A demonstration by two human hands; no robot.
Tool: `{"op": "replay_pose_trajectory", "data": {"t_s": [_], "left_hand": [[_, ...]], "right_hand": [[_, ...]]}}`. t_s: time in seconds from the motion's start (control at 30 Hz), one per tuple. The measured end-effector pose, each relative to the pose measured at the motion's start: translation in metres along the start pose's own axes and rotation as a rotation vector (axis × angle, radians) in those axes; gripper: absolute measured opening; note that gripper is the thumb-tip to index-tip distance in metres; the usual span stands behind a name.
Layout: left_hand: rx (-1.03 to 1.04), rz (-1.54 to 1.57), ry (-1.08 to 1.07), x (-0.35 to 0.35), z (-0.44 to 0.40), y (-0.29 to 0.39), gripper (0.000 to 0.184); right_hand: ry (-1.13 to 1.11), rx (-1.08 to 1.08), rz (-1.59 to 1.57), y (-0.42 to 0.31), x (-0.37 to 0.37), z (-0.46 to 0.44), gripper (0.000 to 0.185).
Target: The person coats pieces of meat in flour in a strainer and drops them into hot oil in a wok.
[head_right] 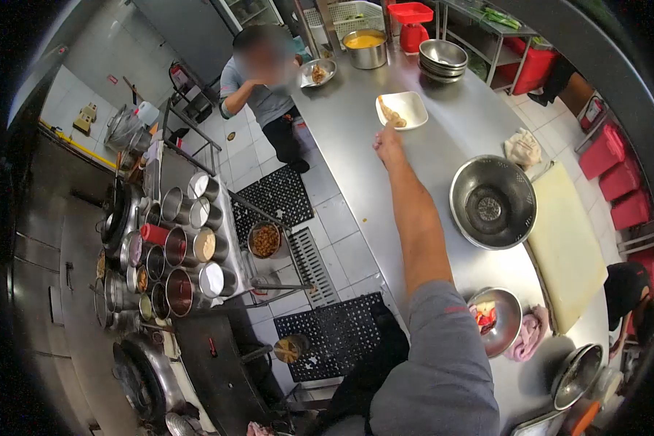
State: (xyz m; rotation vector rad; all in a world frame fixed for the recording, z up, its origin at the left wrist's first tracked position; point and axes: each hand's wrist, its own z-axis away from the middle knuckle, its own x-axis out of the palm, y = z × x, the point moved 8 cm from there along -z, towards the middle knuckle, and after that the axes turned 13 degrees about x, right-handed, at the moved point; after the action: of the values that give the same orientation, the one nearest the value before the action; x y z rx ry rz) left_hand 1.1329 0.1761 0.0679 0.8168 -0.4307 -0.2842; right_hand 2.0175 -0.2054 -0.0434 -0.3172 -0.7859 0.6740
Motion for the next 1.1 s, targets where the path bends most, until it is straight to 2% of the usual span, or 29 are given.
{"op": "replay_pose_trajectory", "data": {"t_s": [0.07,0.17,0.27,0.37,0.47,0.57,0.63,0.67,0.7,0.73,0.77,0.8,0.87,0.93,1.03,1.1], "left_hand": [[-0.035,0.021,0.083,-0.001,-0.004,-0.005,0.038],[-0.071,-0.028,0.425,-0.013,0.006,-0.012,0.039],[-0.086,0.164,-0.110,0.011,-0.003,-0.008,0.041],[-0.001,0.100,-0.148,0.017,-0.008,-0.001,0.039],[0.021,0.092,-0.166,0.018,-0.013,0.003,0.038],[-0.016,0.096,-0.287,0.028,-0.010,0.009,0.034],[-0.042,0.211,-0.395,0.020,-0.017,0.004,0.029],[0.190,0.032,-0.281,0.012,-0.022,0.007,0.026],[0.419,-0.153,-0.180,-0.001,-0.016,0.014,0.024],[0.187,-0.052,-0.345,-0.004,-0.023,0.001,0.025],[-0.058,0.051,-0.501,-0.003,-0.033,-0.010,0.026],[-0.162,0.022,-0.523,-0.033,-0.053,-0.028,0.028],[-0.164,-0.056,-0.495,-0.032,-0.046,-0.032,0.028],[-0.116,-0.177,-0.445,-0.027,-0.035,-0.029,0.027],[-0.282,-0.149,-0.768,-0.020,-0.034,-0.042,0.023],[-0.201,-0.215,-0.572,-0.015,-0.040,-0.048,0.020]], "right_hand": [[0.041,-0.034,0.011,-0.011,0.003,-0.001,0.021],[0.084,-0.039,0.057,-0.013,-0.004,0.003,0.023],[0.063,-0.024,0.122,-0.006,-0.014,0.028,0.024],[-0.042,-0.016,0.131,0.023,-0.026,0.056,0.027],[-0.036,-0.007,0.272,0.052,-0.043,0.117,0.029],[-0.129,0.030,0.328,0.092,-0.068,0.192,0.027],[-0.093,0.074,0.356,0.118,-0.095,0.248,0.025],[-0.204,0.126,0.337,0.137,-0.110,0.262,0.025],[-0.191,0.146,0.321,0.151,-0.123,0.295,0.025],[-0.190,0.153,0.354,0.164,-0.139,0.322,0.025],[-0.063,0.096,0.390,0.174,-0.157,0.360,0.023],[-0.119,0.179,0.388,0.201,-0.186,0.350,0.023],[-0.132,0.135,0.355,0.220,-0.215,0.424,0.026],[-0.077,0.121,0.486,0.234,-0.244,0.490,0.029],[-0.082,0.109,0.526,0.264,-0.289,0.561,0.033],[-0.072,0.140,0.517,0.289,-0.317,0.600,0.038]]}}
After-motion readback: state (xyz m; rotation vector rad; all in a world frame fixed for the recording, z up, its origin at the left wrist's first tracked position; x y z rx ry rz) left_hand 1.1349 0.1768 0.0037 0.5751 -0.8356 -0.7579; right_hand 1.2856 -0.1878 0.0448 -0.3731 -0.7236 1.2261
